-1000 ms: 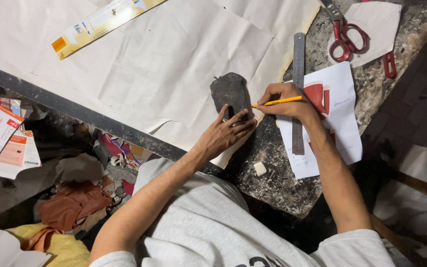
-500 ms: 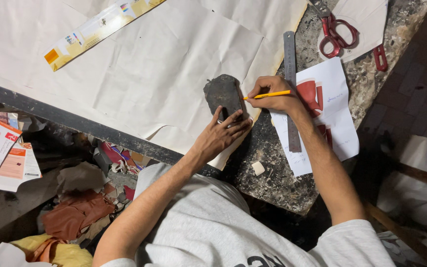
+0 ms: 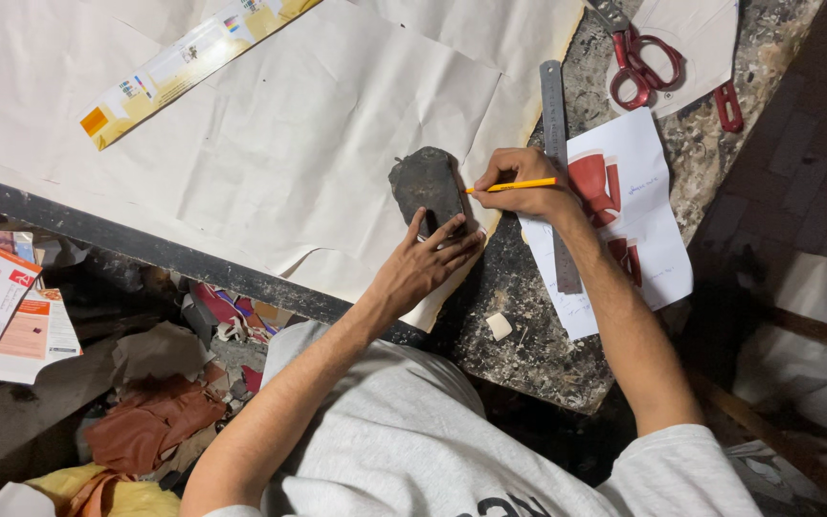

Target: The person uses a ruler and pencil to draw straight lines and curves on a large sheet of white paper laid on a work table. They reposition the ruler multiple times to create a rectangular outline and then freehand a curved line along the paper's edge.

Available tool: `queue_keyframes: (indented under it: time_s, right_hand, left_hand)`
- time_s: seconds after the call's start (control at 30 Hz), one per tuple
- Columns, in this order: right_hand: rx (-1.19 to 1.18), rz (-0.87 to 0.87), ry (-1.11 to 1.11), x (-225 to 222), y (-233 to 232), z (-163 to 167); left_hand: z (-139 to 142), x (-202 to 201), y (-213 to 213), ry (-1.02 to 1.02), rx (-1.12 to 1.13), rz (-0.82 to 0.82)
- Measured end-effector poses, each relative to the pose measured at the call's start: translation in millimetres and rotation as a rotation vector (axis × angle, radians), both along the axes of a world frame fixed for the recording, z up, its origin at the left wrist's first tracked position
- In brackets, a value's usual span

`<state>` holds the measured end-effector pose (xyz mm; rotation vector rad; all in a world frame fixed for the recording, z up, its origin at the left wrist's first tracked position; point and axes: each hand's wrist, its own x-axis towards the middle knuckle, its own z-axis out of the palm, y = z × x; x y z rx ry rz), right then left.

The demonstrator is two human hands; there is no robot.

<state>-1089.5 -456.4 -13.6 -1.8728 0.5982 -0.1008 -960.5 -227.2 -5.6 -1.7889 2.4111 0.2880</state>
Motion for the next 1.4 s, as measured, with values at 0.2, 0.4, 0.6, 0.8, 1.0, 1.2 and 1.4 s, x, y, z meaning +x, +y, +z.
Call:
queue_keyframes:
  time_s: [0.2,0.4,0.6,0.8,1.0,1.2,1.4]
  right_hand:
    - [-0.045,-0.022,-0.036,0,2,-2]
    - [-0.005,-0.047,-0.059,1,5,1]
    - [-0.091,-0.116,0.008,1,7,3]
    - [-0.013,-0.215,-0.007,2,8,-1]
    - [0.017,-0.233,-0.065,3,8,-11]
    - [0.076,-0.253,-0.116,2,7,-18]
    - [0.05,-0.278,-0.085,2,6,-21]
  left_hand:
    - [-3,-1,1,0.007,-0.03,0.013]
    - [-7,-3,1,-0.018,-0.002,0.015]
    - [-10,-4,2,0.013,-0.005,0.024]
    - [-10,-4,1,0.004,-0.018,0.023]
    - [-8,-4,1,-0.036,0.009,0.005]
    - [-5,-3,1,-0.025,-0.017,0.005]
    - [-2,-4,1,-0.006,-0.029,0.009]
